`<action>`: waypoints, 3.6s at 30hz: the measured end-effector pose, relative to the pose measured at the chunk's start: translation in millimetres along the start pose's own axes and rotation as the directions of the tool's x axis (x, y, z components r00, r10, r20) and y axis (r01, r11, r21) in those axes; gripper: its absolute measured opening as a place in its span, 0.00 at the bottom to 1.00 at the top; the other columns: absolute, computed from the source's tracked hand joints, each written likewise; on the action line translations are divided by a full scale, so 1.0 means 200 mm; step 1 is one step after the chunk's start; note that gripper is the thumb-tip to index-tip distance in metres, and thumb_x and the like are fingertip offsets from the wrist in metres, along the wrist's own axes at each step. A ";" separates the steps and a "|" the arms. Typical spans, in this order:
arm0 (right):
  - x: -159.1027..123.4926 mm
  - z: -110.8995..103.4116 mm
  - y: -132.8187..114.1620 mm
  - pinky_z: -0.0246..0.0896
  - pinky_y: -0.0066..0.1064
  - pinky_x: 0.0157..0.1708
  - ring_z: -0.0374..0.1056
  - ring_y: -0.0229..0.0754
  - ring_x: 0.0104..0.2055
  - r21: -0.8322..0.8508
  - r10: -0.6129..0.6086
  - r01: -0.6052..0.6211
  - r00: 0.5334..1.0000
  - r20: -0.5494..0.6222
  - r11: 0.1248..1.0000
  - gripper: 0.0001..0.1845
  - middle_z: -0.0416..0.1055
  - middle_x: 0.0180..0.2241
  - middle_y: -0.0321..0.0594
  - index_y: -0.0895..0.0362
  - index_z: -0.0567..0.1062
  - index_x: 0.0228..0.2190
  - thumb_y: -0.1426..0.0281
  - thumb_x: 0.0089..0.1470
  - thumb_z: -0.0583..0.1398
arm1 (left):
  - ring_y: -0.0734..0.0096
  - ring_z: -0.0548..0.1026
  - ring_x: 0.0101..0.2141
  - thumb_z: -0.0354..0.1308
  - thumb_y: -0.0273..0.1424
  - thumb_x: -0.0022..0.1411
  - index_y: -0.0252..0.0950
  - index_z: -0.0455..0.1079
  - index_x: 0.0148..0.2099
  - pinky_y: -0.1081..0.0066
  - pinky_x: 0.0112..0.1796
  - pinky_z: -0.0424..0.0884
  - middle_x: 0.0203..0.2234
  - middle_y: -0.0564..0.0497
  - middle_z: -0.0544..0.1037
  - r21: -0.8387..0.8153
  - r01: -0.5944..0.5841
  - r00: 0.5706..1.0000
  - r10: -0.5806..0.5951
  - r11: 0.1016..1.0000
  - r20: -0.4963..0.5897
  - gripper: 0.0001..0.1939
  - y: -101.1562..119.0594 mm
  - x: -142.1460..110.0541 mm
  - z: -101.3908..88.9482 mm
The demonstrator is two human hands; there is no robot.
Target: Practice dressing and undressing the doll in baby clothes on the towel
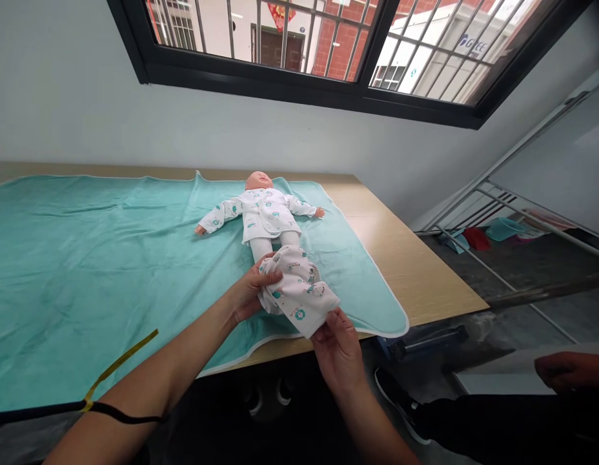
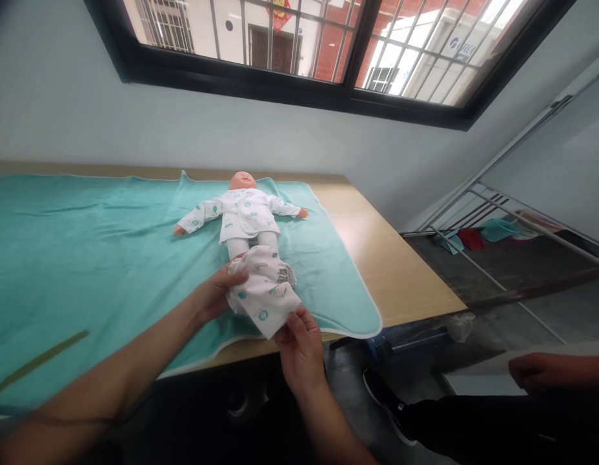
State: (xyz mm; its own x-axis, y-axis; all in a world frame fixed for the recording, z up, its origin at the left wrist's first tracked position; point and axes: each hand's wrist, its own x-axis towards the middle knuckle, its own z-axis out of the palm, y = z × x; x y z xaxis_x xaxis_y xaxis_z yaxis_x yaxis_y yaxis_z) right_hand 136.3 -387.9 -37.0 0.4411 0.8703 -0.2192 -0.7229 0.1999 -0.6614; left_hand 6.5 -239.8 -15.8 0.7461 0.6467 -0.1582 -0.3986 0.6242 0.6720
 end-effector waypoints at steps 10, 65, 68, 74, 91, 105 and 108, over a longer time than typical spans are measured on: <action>0.00 0.05 -0.08 0.63 0.49 0.54 0.66 0.51 0.57 0.022 0.060 -0.061 0.997 0.042 0.998 0.21 0.76 0.47 0.42 0.49 0.77 0.45 0.57 0.49 0.62 | 0.60 0.79 0.39 0.67 0.19 0.47 0.40 0.65 0.60 0.60 0.43 0.75 0.41 0.48 0.79 -0.024 -0.015 0.994 0.013 1.000 -0.109 0.37 -0.02 0.03 -0.02; 0.15 -0.03 -0.01 0.58 0.27 0.27 0.63 0.37 0.27 -0.529 -0.159 0.120 0.987 -0.029 0.840 0.18 0.72 0.28 0.36 0.58 0.76 0.39 0.63 0.46 0.66 | 0.69 0.77 0.35 0.74 0.28 0.44 0.43 0.62 0.64 0.71 0.40 0.72 0.40 0.51 0.79 0.168 -0.117 0.978 0.143 0.979 -0.154 0.46 -0.03 -0.01 0.03; 0.15 -0.10 -0.03 0.52 0.25 0.23 0.57 0.35 0.23 -0.581 -0.180 0.120 0.982 -0.048 0.805 0.11 0.66 0.20 0.31 0.57 0.72 0.27 0.62 0.49 0.64 | 0.71 0.76 0.34 0.75 0.27 0.41 0.41 0.65 0.62 0.72 0.40 0.72 0.38 0.52 0.80 0.183 -0.136 0.965 0.171 0.974 -0.198 0.44 -0.03 0.00 0.03; 0.15 -0.14 -0.05 0.48 0.25 0.20 0.54 0.34 0.21 -0.664 -0.240 0.131 0.968 -0.075 0.736 0.14 0.59 0.16 0.28 0.54 0.59 0.19 0.66 0.49 0.59 | 0.67 0.76 0.37 0.72 0.36 0.48 0.36 0.69 0.57 0.70 0.40 0.72 0.41 0.47 0.79 0.254 -0.108 0.975 0.153 0.961 -0.163 0.34 -0.02 -0.01 0.06; 0.10 0.03 -0.04 0.47 0.24 0.23 0.47 0.32 0.23 -0.744 -0.247 0.220 0.966 0.076 0.631 0.19 0.51 0.19 0.27 0.54 0.57 0.21 0.65 0.47 0.63 | 0.66 0.75 0.40 0.73 0.33 0.46 0.36 0.63 0.60 0.70 0.42 0.70 0.46 0.46 0.76 0.411 -0.062 0.998 0.045 0.910 0.051 0.40 -0.06 -0.04 0.12; 0.13 0.01 -0.01 0.61 0.27 0.26 0.66 0.41 0.28 -0.832 -0.078 0.111 0.994 0.082 0.543 0.20 0.74 0.28 0.38 0.57 0.75 0.39 0.66 0.41 0.66 | 0.71 0.74 0.35 0.70 0.34 0.52 0.40 0.62 0.58 0.73 0.37 0.70 0.37 0.52 0.76 0.367 -0.200 0.976 0.216 0.908 -0.001 0.33 -0.05 -0.06 0.11; 0.14 -0.03 0.00 0.55 0.26 0.23 0.61 0.37 0.24 -0.853 -0.081 0.103 0.994 0.071 0.512 0.12 0.69 0.22 0.35 0.58 0.74 0.31 0.65 0.43 0.65 | 0.73 0.73 0.34 0.69 0.34 0.52 0.39 0.64 0.55 0.73 0.38 0.70 0.37 0.53 0.75 0.416 -0.204 0.975 0.222 0.886 0.005 0.30 -0.06 -0.05 0.10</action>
State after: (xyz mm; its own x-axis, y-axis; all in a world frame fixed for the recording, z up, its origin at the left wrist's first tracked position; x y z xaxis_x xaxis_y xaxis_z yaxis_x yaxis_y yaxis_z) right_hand 151.5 -365.8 -47.1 0.4594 0.8809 -0.1134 0.1287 -0.1924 -0.9728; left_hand 13.7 -262.4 -7.9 0.6415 0.7671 -0.0018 -0.2837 0.2394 0.9286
